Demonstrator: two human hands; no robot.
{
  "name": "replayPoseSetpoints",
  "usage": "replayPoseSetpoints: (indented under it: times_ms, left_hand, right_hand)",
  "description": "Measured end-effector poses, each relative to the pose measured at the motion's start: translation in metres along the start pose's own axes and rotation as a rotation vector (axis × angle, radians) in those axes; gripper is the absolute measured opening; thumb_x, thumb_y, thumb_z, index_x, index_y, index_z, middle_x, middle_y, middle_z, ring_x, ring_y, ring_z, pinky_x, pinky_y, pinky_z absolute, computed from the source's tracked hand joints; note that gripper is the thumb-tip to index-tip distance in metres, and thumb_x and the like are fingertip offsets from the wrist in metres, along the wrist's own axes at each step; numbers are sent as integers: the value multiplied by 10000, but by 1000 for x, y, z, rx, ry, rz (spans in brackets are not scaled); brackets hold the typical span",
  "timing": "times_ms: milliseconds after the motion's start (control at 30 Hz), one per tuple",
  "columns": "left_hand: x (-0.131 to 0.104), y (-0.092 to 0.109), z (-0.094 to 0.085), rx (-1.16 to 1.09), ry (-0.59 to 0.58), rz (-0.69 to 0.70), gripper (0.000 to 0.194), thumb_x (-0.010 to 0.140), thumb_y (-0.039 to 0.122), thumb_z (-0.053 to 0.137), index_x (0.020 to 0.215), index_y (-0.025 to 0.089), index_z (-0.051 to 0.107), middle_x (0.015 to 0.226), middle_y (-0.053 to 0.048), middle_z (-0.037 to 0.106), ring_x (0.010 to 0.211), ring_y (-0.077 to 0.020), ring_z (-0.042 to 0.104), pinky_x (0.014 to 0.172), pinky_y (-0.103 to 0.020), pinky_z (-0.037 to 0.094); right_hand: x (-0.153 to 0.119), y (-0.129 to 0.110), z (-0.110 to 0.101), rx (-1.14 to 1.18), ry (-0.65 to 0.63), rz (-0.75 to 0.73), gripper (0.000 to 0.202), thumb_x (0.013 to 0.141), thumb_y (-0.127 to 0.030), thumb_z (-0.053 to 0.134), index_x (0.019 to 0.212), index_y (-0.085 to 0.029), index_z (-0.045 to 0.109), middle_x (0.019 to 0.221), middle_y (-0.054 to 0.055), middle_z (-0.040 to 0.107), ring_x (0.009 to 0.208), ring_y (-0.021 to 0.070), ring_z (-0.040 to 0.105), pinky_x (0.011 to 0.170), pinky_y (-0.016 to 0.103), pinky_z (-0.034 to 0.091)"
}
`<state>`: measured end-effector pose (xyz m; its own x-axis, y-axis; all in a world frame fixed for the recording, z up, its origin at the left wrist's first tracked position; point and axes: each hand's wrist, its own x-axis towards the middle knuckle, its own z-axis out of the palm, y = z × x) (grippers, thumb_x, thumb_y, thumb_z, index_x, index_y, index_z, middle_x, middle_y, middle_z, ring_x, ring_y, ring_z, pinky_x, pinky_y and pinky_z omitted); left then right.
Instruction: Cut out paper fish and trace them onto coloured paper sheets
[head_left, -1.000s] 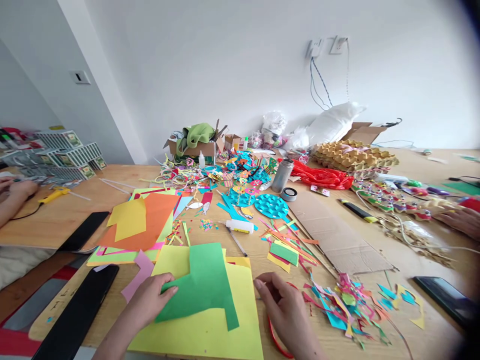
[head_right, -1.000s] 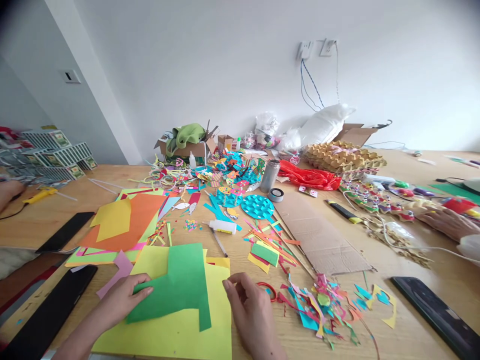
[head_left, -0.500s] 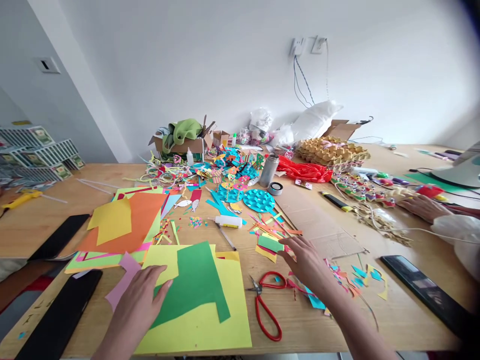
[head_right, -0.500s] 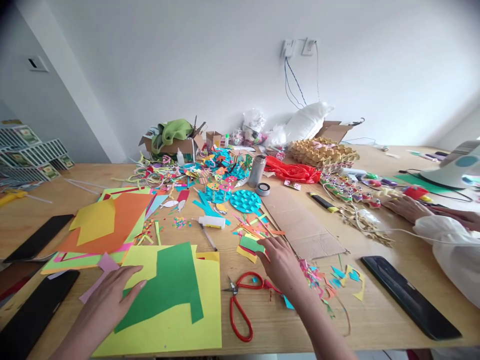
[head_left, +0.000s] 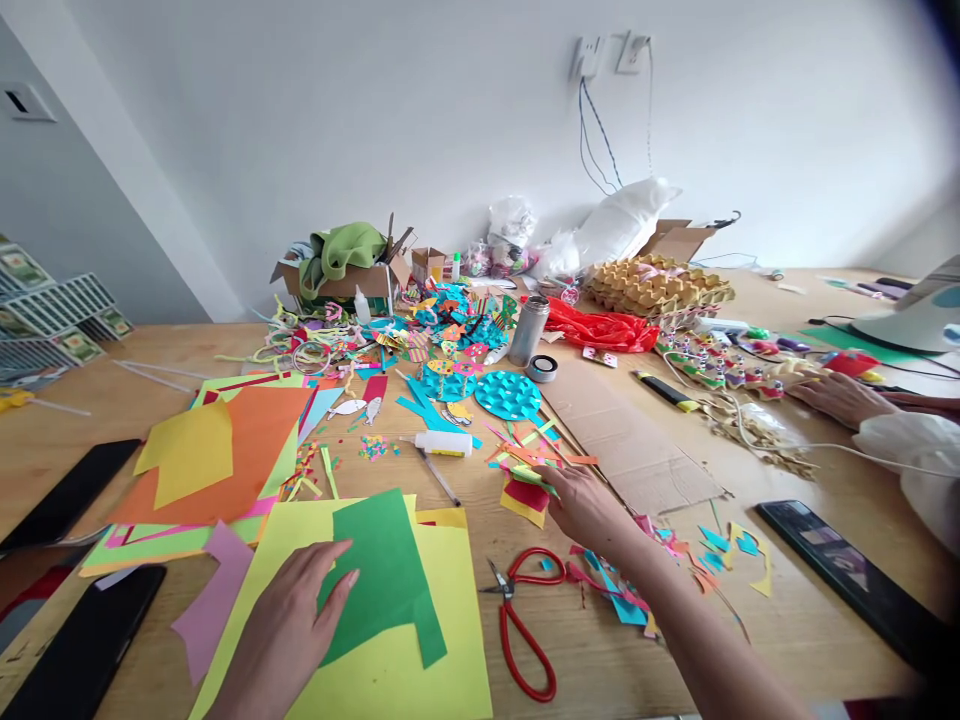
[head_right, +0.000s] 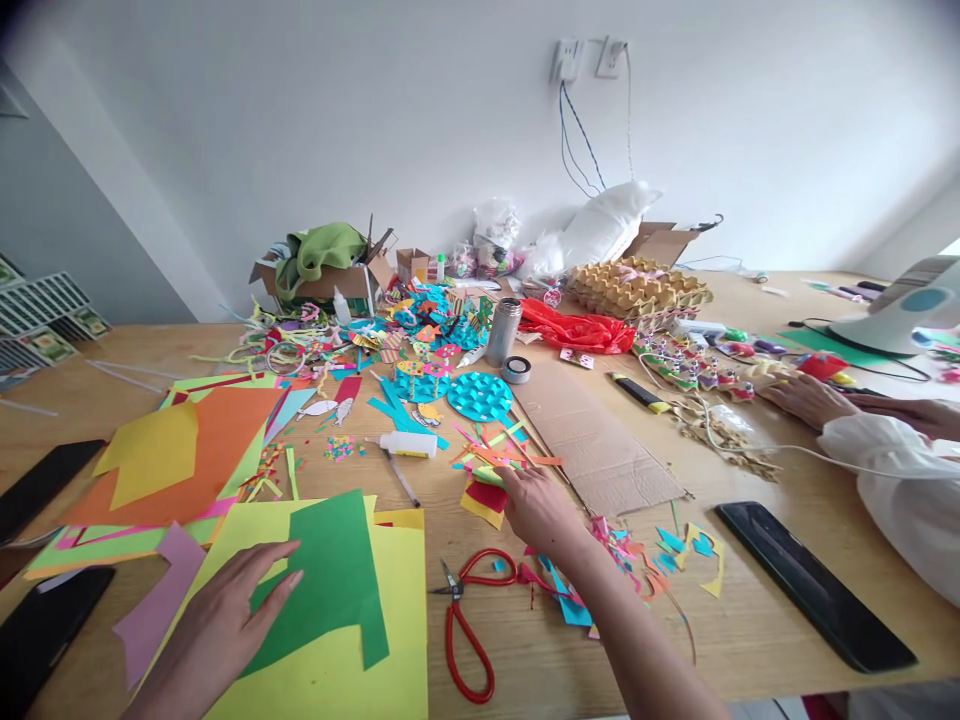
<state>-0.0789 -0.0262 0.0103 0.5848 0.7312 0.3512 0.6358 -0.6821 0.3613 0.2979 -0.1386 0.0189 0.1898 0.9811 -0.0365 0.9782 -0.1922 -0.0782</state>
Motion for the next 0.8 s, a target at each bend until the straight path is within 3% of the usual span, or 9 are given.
replayPoseSetpoints:
  times_ms: [267,667,800]
  left_hand:
    - [-3,-5,7,5,-3,11,341,899,486,449,1022,238,648,956,-43,712,849,-197,689,706,-297,572]
    - [-4,-3,6,-40,-67,-35,376,892,504,440,1012,230,666,968,-58,712,874,-200,682,740,-302,570]
    - [-4,0,5,-46,-87,-51,389,887,516,435,990,228,676,959,-63,714,872,-206,682,755,-311,565]
  right_hand:
    - [4,6,-3,26,5,111,448,785,-73,422,1200,-112,585,889,127,739,779,230,676,621,269,378]
    - [-1,6,2,58,28,120,342,890,-129,430,1183,-156,603,948,109,744,915,228,680,702,258,432]
    - [-3,4,0,68,37,98,282,905,-178,450,1106,-186,648,927,92,751,872,226,689,676,260,434]
